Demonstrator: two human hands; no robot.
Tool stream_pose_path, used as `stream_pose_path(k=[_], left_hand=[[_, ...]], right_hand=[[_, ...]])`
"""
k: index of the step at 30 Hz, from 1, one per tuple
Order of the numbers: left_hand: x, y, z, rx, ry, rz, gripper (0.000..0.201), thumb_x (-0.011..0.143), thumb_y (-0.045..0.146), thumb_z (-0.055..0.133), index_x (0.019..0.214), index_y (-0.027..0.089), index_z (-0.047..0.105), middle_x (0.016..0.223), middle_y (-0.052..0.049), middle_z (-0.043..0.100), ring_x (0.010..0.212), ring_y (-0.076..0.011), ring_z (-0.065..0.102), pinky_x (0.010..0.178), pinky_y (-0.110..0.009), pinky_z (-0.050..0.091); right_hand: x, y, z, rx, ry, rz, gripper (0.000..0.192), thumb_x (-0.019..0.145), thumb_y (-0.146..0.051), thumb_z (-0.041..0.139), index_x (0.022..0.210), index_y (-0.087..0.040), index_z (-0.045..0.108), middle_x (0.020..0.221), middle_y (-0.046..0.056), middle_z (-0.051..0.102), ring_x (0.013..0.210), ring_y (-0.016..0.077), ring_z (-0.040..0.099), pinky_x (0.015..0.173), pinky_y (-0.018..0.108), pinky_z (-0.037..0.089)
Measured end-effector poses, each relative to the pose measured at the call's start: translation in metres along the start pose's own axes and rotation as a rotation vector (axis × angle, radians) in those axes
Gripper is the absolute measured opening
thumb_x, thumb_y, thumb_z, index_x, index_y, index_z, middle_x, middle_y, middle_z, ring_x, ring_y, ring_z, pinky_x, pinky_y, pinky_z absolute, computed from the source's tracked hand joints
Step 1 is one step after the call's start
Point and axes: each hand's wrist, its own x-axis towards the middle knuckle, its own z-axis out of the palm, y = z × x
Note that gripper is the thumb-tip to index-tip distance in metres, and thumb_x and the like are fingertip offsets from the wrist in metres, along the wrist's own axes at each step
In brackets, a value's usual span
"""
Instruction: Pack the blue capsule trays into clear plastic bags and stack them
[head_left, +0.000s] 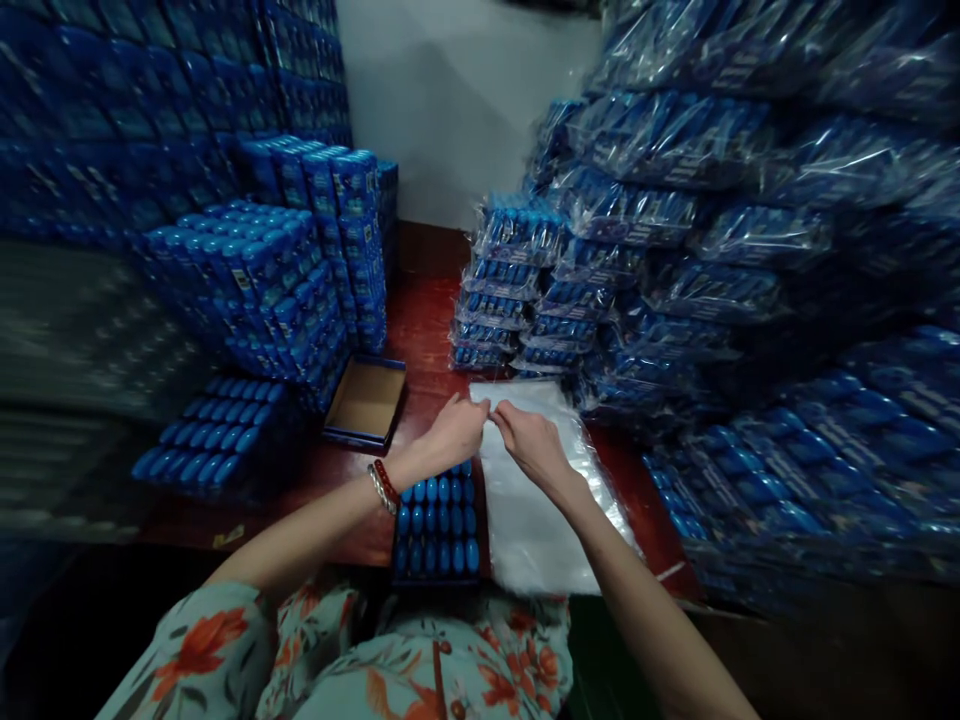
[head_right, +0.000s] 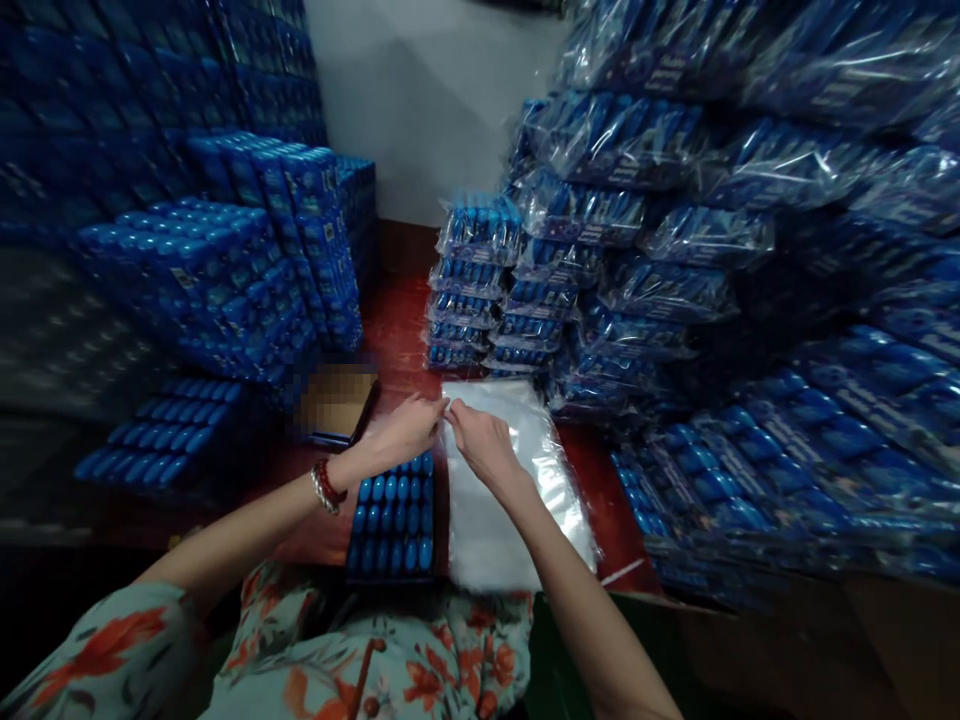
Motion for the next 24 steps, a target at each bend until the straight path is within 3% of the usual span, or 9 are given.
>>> stream_pose_path(k=[3, 6, 11, 16, 20, 24], left_hand=[[0.002, -0.023, -0.009, -0.068, -0.071, 0.071, 0.030, 0.076, 0.001, 0.042, 0.094, 0.011, 0.064, 0.082, -0.011, 0.069, 0.078, -0.0194, 0.063, 0.072, -0.027, 0.045], [0.003, -0.043, -0.021, -0.206, -0.098, 0.173, 0.019, 0.073, 0.004, 0.046, 0.077, 0.013, 0.063, 0.069, -0.002, 0.063, 0.066, -0.0133, 0.056, 0.060, -0.021, 0.038], [-0.007, -0.049, -0.028, -0.346, -0.053, 0.202, 0.014, 0.083, 0.023, 0.048, 0.077, 0.013, 0.057, 0.065, 0.004, 0.053, 0.062, -0.0106, 0.048, 0.055, -0.020, 0.032], [-0.023, -0.047, -0.039, -0.387, -0.096, 0.247, 0.016, 0.080, 0.027, 0.059, 0.089, 0.014, 0.060, 0.076, 0.001, 0.063, 0.066, -0.0117, 0.054, 0.058, -0.019, 0.035], [-0.031, -0.051, -0.041, -0.166, -0.174, 0.180, 0.008, 0.078, 0.018, 0.058, 0.081, 0.014, 0.064, 0.073, -0.004, 0.066, 0.064, -0.0157, 0.058, 0.059, -0.023, 0.038], [-0.037, -0.053, -0.036, 0.152, -0.081, 0.005, 0.016, 0.079, 0.008, 0.050, 0.084, 0.016, 0.063, 0.078, -0.010, 0.066, 0.074, -0.0237, 0.063, 0.067, -0.030, 0.042]], right_hand=[[-0.002, 0.001, 0.006, 0.049, 0.021, -0.029, 0.028, 0.093, -0.043, 0.038, 0.093, -0.022, 0.057, 0.065, 0.001, 0.064, 0.062, 0.0175, 0.059, 0.054, 0.025, 0.023], [-0.003, 0.003, 0.007, 0.099, 0.030, -0.025, 0.030, 0.090, -0.047, 0.043, 0.098, -0.022, 0.057, 0.059, -0.001, 0.059, 0.056, 0.0164, 0.056, 0.053, 0.024, 0.023], [-0.006, -0.005, -0.007, 0.384, -0.067, -0.032, 0.031, 0.089, -0.045, 0.046, 0.078, -0.020, 0.063, 0.052, -0.004, 0.049, 0.050, 0.0118, 0.044, 0.051, 0.022, 0.025], [-0.010, -0.012, -0.028, 0.651, -0.179, -0.142, 0.044, 0.092, -0.047, 0.038, 0.076, -0.017, 0.066, 0.056, -0.004, 0.047, 0.054, 0.0100, 0.040, 0.053, 0.021, 0.027], [-0.010, -0.018, -0.033, 0.559, -0.171, -0.139, 0.042, 0.090, -0.045, 0.041, 0.070, -0.017, 0.065, 0.054, -0.004, 0.048, 0.053, 0.0104, 0.042, 0.051, 0.022, 0.024], [-0.006, -0.025, -0.028, 0.248, -0.136, 0.030, 0.027, 0.084, -0.042, 0.053, 0.078, -0.021, 0.068, 0.061, 0.001, 0.060, 0.060, 0.0156, 0.053, 0.053, 0.024, 0.025]])
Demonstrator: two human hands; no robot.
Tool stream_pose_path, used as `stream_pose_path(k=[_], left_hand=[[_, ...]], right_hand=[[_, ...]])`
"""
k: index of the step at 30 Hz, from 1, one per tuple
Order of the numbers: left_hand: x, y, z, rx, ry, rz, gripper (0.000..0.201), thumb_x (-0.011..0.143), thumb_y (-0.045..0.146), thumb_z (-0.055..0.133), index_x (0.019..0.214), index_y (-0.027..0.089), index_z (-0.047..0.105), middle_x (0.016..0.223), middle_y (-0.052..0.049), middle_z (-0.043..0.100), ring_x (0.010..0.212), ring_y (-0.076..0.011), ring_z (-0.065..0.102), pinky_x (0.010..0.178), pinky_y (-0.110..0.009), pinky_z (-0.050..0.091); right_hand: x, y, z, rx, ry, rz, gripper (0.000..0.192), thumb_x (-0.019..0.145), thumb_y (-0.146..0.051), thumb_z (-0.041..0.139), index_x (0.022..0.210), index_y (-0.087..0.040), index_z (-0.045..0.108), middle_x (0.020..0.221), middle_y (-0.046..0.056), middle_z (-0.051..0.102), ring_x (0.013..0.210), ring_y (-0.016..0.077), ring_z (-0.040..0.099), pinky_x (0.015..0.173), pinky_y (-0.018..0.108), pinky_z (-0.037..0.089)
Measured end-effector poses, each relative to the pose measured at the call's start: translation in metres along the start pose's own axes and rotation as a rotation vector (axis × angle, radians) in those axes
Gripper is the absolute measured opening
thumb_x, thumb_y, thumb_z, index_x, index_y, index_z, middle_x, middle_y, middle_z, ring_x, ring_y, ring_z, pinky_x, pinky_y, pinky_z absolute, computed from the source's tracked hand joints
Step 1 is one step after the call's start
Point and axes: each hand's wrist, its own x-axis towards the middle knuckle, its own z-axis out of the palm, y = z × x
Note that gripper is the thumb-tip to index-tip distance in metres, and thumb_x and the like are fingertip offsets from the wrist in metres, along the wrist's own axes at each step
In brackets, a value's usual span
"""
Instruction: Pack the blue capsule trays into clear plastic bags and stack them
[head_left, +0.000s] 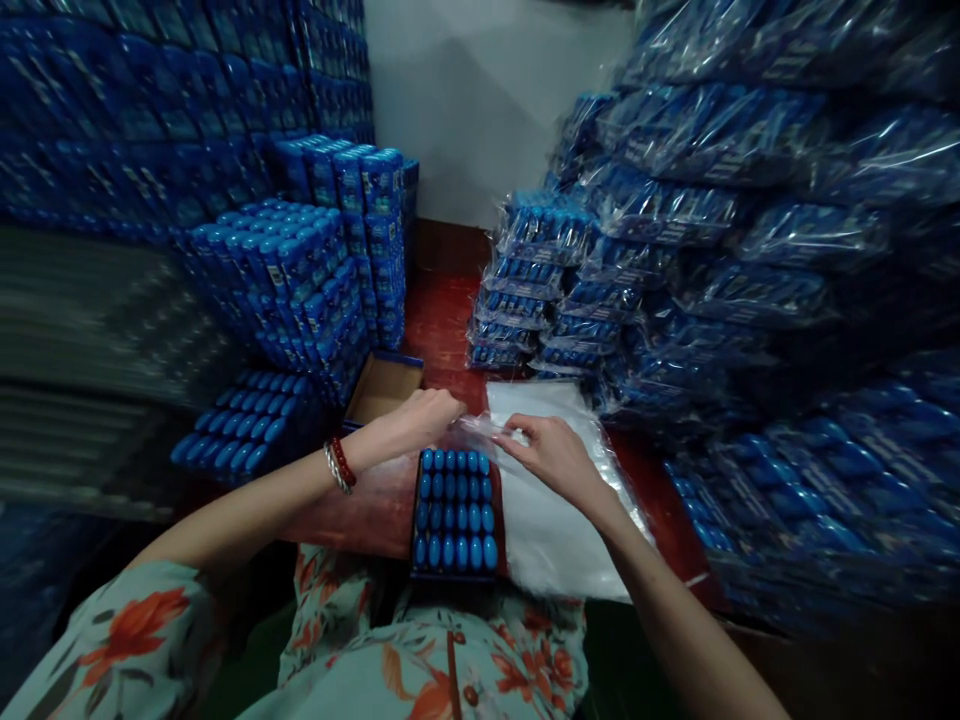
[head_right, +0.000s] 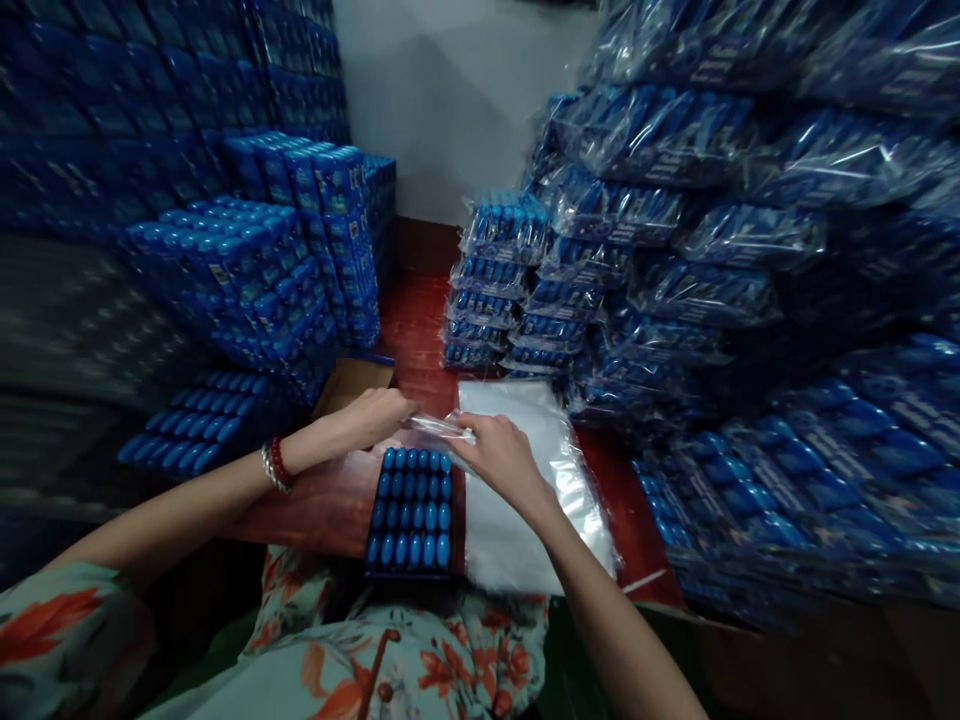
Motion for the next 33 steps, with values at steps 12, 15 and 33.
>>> stream_pose_path(k=[12, 15, 33], left_hand=[[-0.065, 0.016, 0.042, -0.232, 0.849, -0.540, 0.015, 0.088, 0.025, 0.043, 0.081, 0.018, 0.054, 0.068, -0.001, 0.057, 0.062, -0.0141, 0.053, 0.060, -0.024, 0.036], [-0.062, 0.005, 0.101, -0.486, 0.598, -0.643, 0.019, 0.090, 0.025, 0.039, 0.079, 0.018, 0.053, 0.070, -0.003, 0.058, 0.065, -0.0163, 0.054, 0.061, -0.026, 0.037], [-0.079, 0.013, 0.173, -1.121, 0.751, -0.737, 0.028, 0.089, 0.045, 0.035, 0.079, 0.021, 0.043, 0.068, 0.002, 0.048, 0.063, -0.0133, 0.048, 0.060, -0.025, 0.041]], right_hand=[[0.012, 0.022, 0.052, 0.228, 0.554, 0.145, 0.035, 0.089, -0.027, 0.034, 0.108, -0.017, 0.062, 0.093, 0.008, 0.068, 0.083, 0.0197, 0.062, 0.077, 0.031, 0.046], [0.018, 0.040, 0.108, 0.440, 0.252, 0.246, 0.037, 0.087, -0.026, 0.033, 0.108, -0.018, 0.062, 0.075, 0.004, 0.069, 0.070, 0.0192, 0.063, 0.070, 0.032, 0.049], [-0.012, 0.037, 0.161, 0.915, 0.164, 0.245, 0.034, 0.082, -0.042, 0.043, 0.094, -0.018, 0.063, 0.091, 0.004, 0.067, 0.083, 0.0194, 0.060, 0.076, 0.030, 0.046]])
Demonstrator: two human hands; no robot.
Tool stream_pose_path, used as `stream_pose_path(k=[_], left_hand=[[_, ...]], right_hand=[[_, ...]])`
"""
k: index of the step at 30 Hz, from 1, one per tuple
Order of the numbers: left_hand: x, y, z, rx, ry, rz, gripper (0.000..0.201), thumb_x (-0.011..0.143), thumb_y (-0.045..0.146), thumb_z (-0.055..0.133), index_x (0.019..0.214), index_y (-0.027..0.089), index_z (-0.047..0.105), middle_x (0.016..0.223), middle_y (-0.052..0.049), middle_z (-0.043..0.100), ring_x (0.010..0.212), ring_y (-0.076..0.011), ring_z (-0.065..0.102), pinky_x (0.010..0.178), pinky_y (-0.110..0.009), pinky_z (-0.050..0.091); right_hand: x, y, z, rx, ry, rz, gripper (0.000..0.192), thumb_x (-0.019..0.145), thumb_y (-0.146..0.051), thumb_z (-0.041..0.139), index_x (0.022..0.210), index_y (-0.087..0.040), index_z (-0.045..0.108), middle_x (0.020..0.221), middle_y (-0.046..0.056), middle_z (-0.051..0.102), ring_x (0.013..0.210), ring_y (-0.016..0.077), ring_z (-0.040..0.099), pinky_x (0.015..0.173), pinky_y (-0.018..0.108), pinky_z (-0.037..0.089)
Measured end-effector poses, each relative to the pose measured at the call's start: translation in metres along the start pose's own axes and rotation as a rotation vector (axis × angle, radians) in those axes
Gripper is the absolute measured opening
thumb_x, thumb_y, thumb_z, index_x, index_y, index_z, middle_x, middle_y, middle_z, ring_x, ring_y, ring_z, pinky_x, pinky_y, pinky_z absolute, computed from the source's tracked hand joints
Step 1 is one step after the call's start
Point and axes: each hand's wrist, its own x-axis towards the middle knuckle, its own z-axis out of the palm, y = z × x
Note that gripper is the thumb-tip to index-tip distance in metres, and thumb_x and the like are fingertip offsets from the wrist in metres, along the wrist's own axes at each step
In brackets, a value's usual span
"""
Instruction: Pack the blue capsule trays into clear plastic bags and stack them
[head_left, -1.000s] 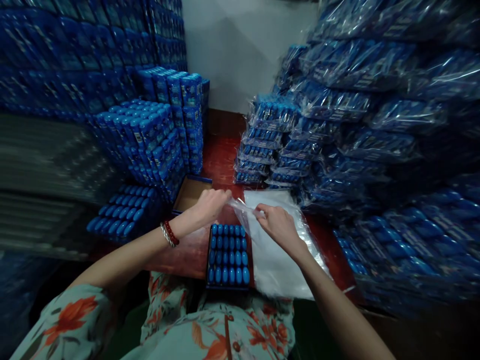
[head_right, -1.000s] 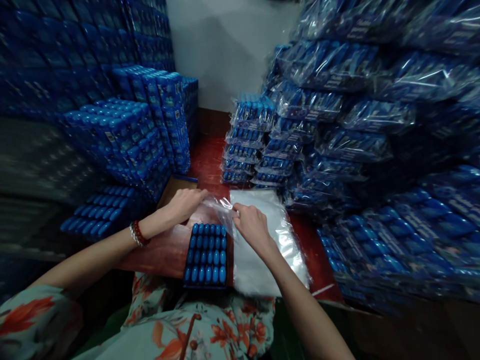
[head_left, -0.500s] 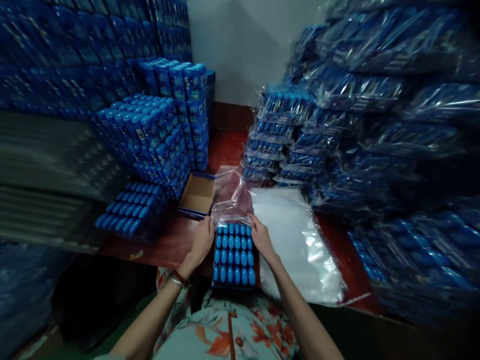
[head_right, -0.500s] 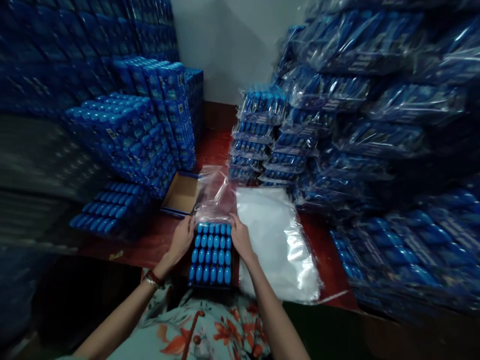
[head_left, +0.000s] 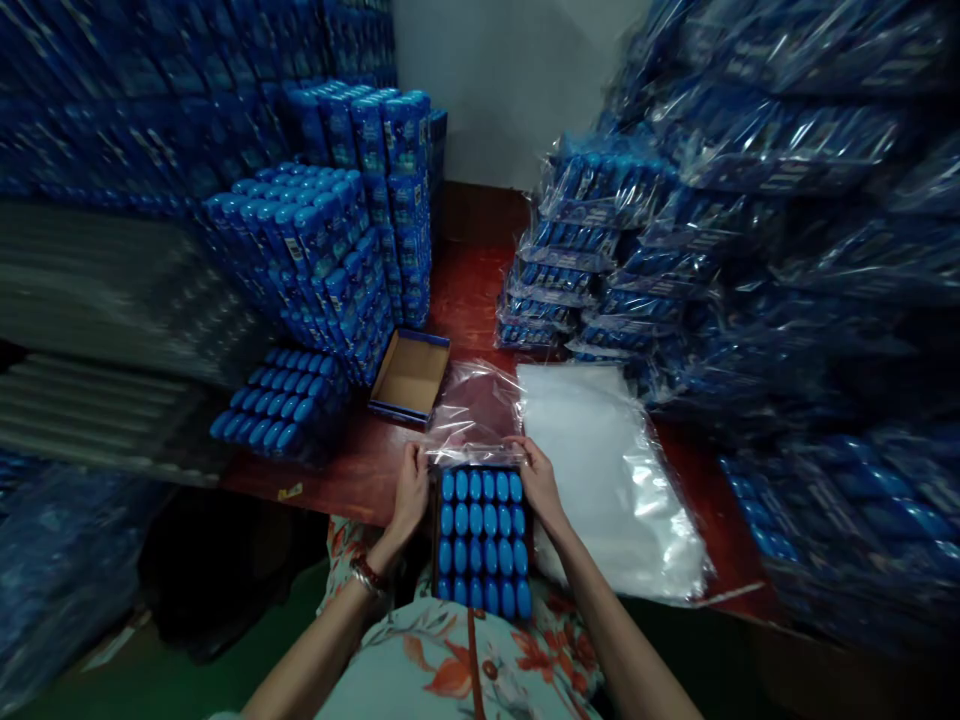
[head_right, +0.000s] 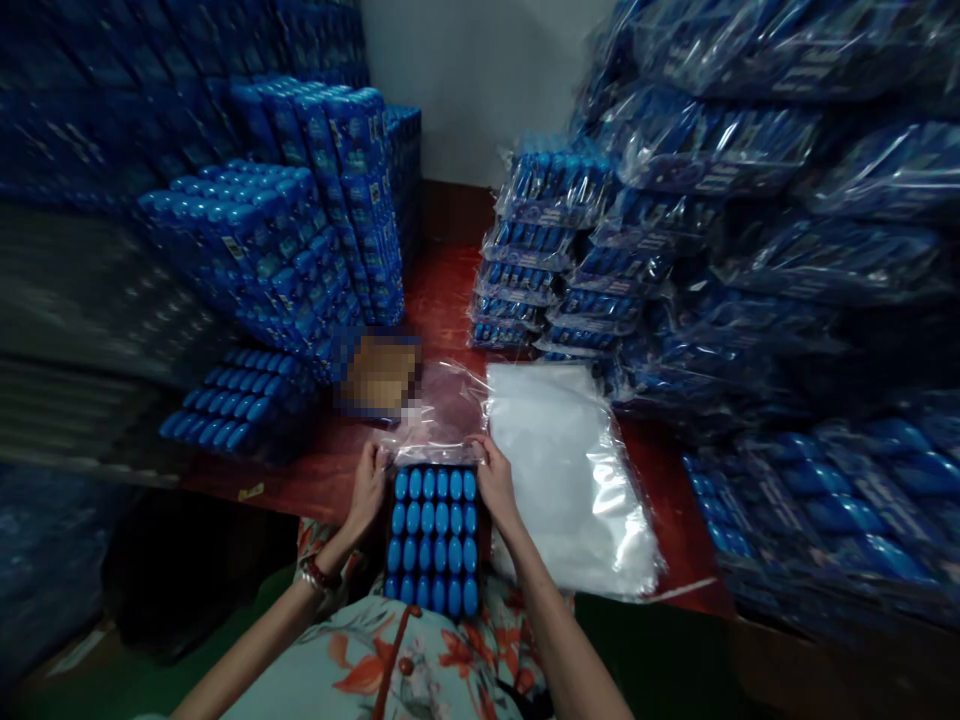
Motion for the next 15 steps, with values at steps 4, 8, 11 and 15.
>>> stream_pose_path(k=[4, 8, 11, 15], left_hand=[[0.009, -0.003, 0.008, -0.028, -0.012, -0.025, 0.023, 0.084, 0.043, 0.042, 0.080, 0.020, 0.043, 0.065, 0.003, 0.050, 0.056, -0.0125, 0.049, 0.053, -0.023, 0.040], [-0.003, -0.011, 0.006, 0.027, -0.067, -0.012, 0.021, 0.080, 0.039, 0.049, 0.083, 0.018, 0.050, 0.077, -0.002, 0.061, 0.072, -0.0160, 0.058, 0.064, -0.025, 0.045], [-0.007, -0.015, -0.003, 0.174, -0.129, -0.007, 0.023, 0.083, 0.037, 0.043, 0.083, 0.017, 0.053, 0.079, -0.004, 0.064, 0.074, -0.0177, 0.060, 0.067, -0.027, 0.046], [0.002, -0.013, -0.016, 0.297, -0.223, -0.032, 0.023, 0.080, 0.035, 0.044, 0.071, 0.017, 0.055, 0.069, -0.005, 0.064, 0.068, -0.0197, 0.061, 0.064, -0.029, 0.045]], right_hand=[[0.013, 0.012, 0.002, 0.061, 0.129, 0.066, 0.035, 0.075, -0.041, 0.047, 0.098, -0.017, 0.059, 0.081, 0.004, 0.066, 0.071, 0.0190, 0.059, 0.066, 0.030, 0.048], [0.000, 0.019, 0.003, -0.025, 0.183, 0.050, 0.044, 0.077, -0.033, 0.046, 0.117, -0.016, 0.050, 0.090, 0.007, 0.067, 0.079, 0.0212, 0.061, 0.072, 0.034, 0.049], [-0.022, 0.014, -0.001, -0.230, 0.124, -0.087, 0.045, 0.081, -0.025, 0.039, 0.126, -0.018, 0.045, 0.106, 0.010, 0.063, 0.091, 0.0213, 0.060, 0.080, 0.036, 0.047], [-0.040, -0.005, -0.011, -0.421, -0.015, -0.119, 0.038, 0.087, -0.021, 0.031, 0.119, -0.019, 0.050, 0.099, 0.009, 0.065, 0.086, 0.0203, 0.062, 0.077, 0.033, 0.047]])
